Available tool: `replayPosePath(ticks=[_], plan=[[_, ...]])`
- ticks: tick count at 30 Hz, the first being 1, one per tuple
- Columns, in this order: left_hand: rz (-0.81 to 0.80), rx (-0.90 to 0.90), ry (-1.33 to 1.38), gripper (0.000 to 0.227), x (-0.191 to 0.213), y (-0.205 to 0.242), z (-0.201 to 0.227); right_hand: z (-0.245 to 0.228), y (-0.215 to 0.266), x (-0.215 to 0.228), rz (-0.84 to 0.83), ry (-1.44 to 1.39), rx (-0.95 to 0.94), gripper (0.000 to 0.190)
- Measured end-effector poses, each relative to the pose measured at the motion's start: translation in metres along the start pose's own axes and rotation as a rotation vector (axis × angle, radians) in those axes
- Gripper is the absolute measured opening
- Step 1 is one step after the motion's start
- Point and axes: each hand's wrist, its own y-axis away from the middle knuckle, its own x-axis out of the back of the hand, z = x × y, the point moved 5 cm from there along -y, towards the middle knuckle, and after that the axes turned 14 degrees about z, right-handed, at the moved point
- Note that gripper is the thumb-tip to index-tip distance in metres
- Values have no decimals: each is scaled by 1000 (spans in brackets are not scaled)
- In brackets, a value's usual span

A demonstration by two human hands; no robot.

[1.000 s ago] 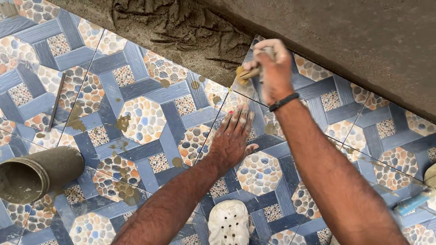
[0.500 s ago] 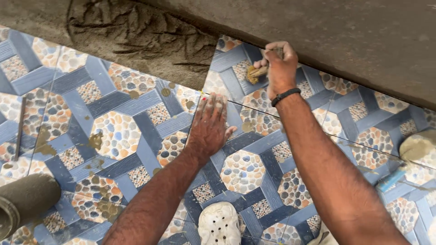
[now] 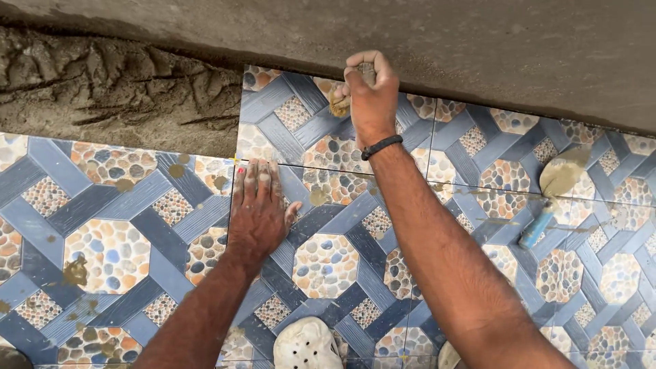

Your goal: Applying mortar and laying patterned tiles on a floor surface.

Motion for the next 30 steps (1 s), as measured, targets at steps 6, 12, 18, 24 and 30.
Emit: replayPosePath(ticks=[6, 12, 18, 24, 30], plan=[[-33, 12, 15, 87, 3, -4, 1, 5, 1, 9, -7, 171, -58, 12], [-19, 12, 26, 87, 5, -3, 3, -6, 37, 4, -89, -10, 90, 11], [-31, 40, 29, 87, 4, -3, 2, 17, 43, 11, -21, 136, -6, 10], [-23, 69, 14, 87, 10, -3, 1, 21, 46, 19, -83, 113, -65, 11], [-45, 64, 10, 84, 9, 0, 1, 9, 66, 23, -144, 81, -28, 12]])
